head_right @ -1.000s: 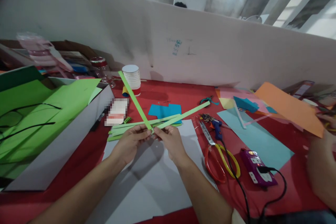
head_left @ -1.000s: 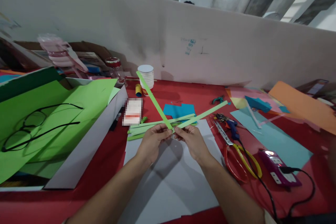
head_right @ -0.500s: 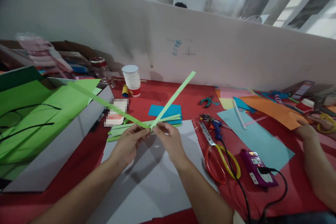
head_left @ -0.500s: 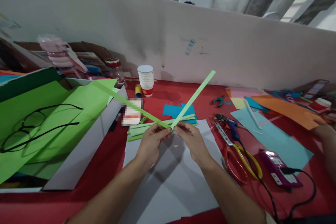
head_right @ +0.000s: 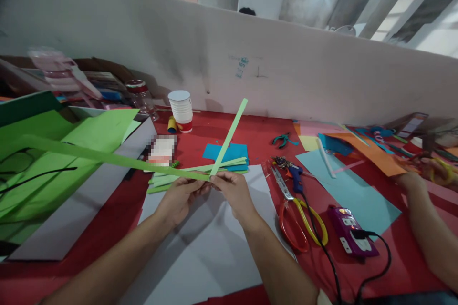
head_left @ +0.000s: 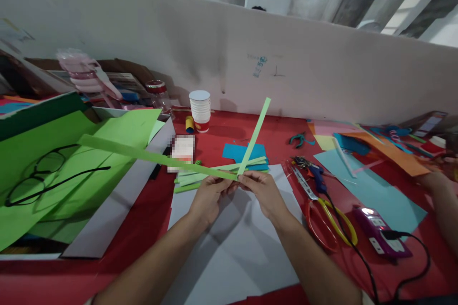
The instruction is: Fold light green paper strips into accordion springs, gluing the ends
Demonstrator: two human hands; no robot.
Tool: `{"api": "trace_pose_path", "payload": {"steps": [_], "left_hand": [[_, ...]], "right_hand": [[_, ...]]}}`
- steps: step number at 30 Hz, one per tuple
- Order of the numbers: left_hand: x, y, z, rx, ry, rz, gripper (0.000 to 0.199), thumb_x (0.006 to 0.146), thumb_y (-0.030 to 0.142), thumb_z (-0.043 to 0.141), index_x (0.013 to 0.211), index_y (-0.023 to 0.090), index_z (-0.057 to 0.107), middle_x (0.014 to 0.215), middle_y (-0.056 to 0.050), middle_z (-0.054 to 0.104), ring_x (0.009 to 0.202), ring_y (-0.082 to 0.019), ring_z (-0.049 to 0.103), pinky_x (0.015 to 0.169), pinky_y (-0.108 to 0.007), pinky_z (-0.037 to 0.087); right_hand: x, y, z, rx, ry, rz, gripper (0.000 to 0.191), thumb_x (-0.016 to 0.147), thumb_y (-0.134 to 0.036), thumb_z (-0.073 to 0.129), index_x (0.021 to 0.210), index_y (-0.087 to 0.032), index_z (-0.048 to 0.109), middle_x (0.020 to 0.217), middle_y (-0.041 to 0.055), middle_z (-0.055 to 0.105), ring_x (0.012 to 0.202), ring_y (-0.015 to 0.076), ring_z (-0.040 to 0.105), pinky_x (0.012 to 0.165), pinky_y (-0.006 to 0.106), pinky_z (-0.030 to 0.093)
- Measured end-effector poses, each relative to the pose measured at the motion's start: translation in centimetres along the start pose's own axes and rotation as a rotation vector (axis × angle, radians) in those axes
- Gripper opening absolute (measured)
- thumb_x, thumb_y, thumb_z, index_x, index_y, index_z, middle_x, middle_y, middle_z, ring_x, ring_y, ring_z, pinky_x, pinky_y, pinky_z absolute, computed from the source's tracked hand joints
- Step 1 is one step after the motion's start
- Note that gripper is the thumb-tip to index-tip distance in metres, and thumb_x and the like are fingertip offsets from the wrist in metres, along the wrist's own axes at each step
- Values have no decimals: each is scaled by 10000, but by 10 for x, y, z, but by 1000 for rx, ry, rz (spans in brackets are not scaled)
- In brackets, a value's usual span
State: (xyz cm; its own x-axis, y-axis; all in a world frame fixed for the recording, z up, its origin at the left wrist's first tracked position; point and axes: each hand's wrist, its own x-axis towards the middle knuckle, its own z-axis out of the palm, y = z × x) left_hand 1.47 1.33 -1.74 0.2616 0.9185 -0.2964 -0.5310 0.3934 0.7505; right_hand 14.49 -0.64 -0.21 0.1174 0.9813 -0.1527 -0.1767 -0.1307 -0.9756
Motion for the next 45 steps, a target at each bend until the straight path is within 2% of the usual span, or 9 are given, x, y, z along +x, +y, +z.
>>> {"api": "trace_pose_path", "payload": {"steps": [6, 11, 16, 21, 24, 32, 37, 41, 45], "left_hand": [[-1, -2, 1, 55, -40, 47, 224, 539, 194, 804, 670, 136, 632, 584, 20, 597, 524, -72, 530, 533, -200, 414], [-1, -3, 2, 118, -4, 113, 232, 555, 211, 792, 692, 152, 614, 581, 40, 573, 513, -75, 511, 546, -216, 417], [0, -3, 2, 132, 54, 128, 239, 606, 235, 757, 802, 152, 651, 673, 6, 620, 614, -105, 560, 602, -228, 428], [-4, 1, 5, 59, 36, 102, 221, 581, 226, 768, 753, 142, 657, 713, -13, 646, 649, -113, 573, 673, -245, 446], [-6, 3, 5, 43, 22, 89, 184, 575, 207, 766, 681, 151, 626, 648, 13, 616, 599, -100, 555, 623, -229, 429], [-5, 3, 4, 186, -20, 97, 138, 608, 212, 742, 684, 140, 652, 604, 8, 608, 562, -96, 506, 582, -231, 395], [-5, 2, 4, 239, 21, 153, 143, 592, 234, 756, 632, 138, 658, 572, -3, 631, 559, -115, 538, 583, -243, 414], [-6, 2, 6, 270, -16, 177, 136, 611, 234, 744, 681, 132, 687, 635, -32, 673, 616, -139, 579, 627, -260, 447], [-6, 2, 7, 234, 41, 201, 134, 607, 226, 748, 674, 132, 679, 630, -33, 671, 610, -143, 585, 634, -270, 460]], "right_hand": [[3, 7, -3, -133, -13, -43, 161, 669, -318, 684, 702, -168, 732, 624, 6, 648, 613, 145, 542, 607, 265, 417], [5, 13, -7, -219, -122, -205, 157, 737, -322, 623, 754, -223, 743, 743, 21, 681, 741, 194, 583, 697, 312, 451], [2, 12, -1, -121, -114, -175, 275, 656, -254, 700, 930, -235, 714, 932, 26, 698, 873, 207, 604, 802, 338, 462], [0, 11, 6, 0, -16, -112, 184, 652, -298, 712, 793, -179, 720, 777, 32, 711, 762, 195, 618, 777, 345, 468], [1, 11, 5, 8, 12, -57, 181, 640, -303, 715, 750, -159, 705, 710, 25, 692, 711, 175, 598, 736, 318, 458], [5, 14, -3, -177, 12, -126, 162, 688, -305, 663, 778, -171, 668, 726, 5, 650, 690, 151, 548, 679, 281, 416], [3, 10, -2, -35, -43, -47, 163, 669, -329, 673, 699, -175, 629, 655, -12, 620, 639, 138, 535, 659, 276, 411], [2, 9, 0, -48, 45, -87, 190, 616, -332, 712, 631, -181, 597, 603, -24, 587, 613, 139, 516, 635, 276, 406], [2, 8, 2, 18, 17, -45, 222, 676, -390, 680, 678, -179, 610, 628, -11, 589, 628, 143, 526, 681, 297, 423]]}}
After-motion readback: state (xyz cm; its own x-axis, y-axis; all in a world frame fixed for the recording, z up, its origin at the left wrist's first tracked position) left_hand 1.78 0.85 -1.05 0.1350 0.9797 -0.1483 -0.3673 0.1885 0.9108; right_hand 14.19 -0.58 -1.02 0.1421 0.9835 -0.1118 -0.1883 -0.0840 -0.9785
